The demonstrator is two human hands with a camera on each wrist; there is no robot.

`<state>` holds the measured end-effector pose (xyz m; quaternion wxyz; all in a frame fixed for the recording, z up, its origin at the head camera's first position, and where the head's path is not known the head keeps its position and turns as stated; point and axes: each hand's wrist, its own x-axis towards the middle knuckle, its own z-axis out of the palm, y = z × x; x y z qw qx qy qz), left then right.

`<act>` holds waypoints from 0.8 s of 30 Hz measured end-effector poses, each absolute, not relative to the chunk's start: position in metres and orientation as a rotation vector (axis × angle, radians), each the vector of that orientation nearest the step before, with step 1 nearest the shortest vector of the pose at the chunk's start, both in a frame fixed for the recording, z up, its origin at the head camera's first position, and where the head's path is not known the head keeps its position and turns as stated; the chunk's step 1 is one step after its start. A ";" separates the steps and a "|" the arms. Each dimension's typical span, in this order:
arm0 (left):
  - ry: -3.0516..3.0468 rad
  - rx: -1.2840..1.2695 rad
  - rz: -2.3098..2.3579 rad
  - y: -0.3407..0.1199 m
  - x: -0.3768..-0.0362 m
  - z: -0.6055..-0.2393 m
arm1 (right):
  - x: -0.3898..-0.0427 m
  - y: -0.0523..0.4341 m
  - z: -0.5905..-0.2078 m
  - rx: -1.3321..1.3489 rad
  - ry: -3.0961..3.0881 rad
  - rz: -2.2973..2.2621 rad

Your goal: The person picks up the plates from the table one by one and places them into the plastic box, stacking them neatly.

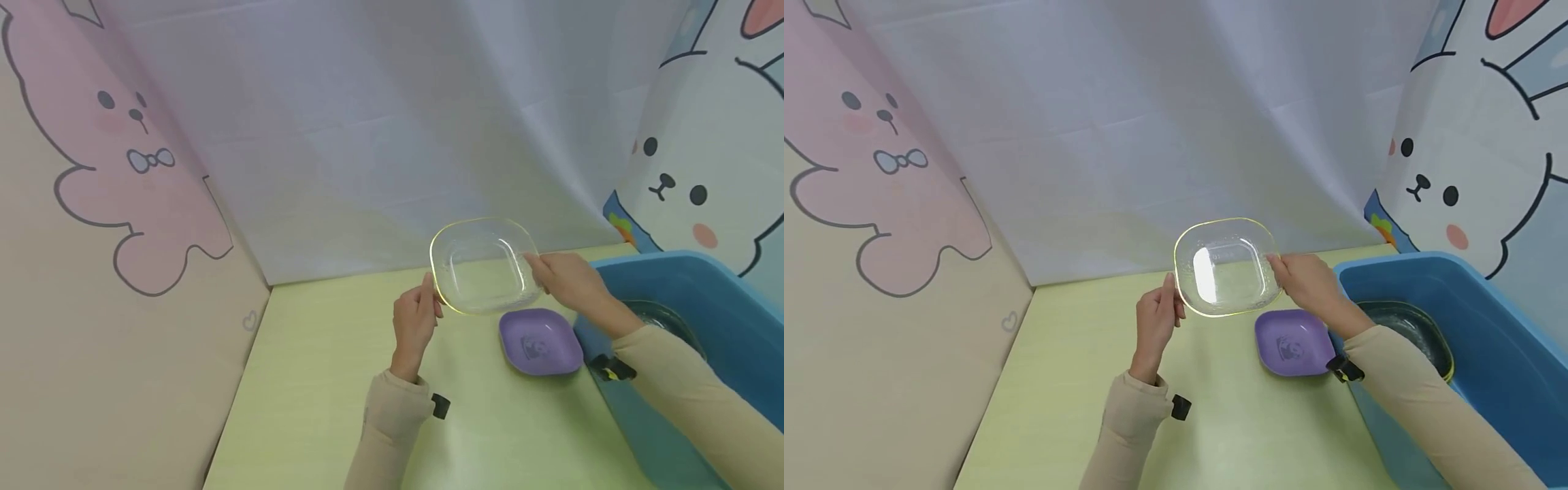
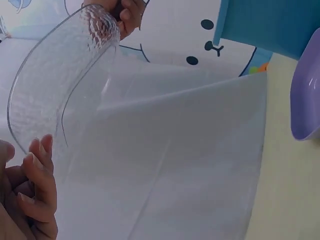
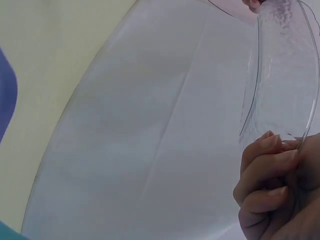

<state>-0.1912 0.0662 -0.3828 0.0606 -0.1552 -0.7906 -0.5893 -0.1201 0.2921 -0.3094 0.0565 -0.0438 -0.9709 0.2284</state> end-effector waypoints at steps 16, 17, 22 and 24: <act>-3.196 -0.510 -1.399 0.126 -0.206 -0.495 | -0.061 0.402 -0.317 -0.264 -2.936 0.506; -3.229 -0.508 -1.369 0.128 -0.204 -0.501 | -0.058 0.409 -0.318 -0.268 -2.942 0.464; -3.307 -0.511 -1.350 0.133 -0.195 -0.517 | -0.046 0.446 -0.317 -0.287 -3.063 0.210; -3.313 -0.508 -1.362 0.133 -0.194 -0.518 | -0.042 0.461 -0.315 -0.304 -3.111 0.146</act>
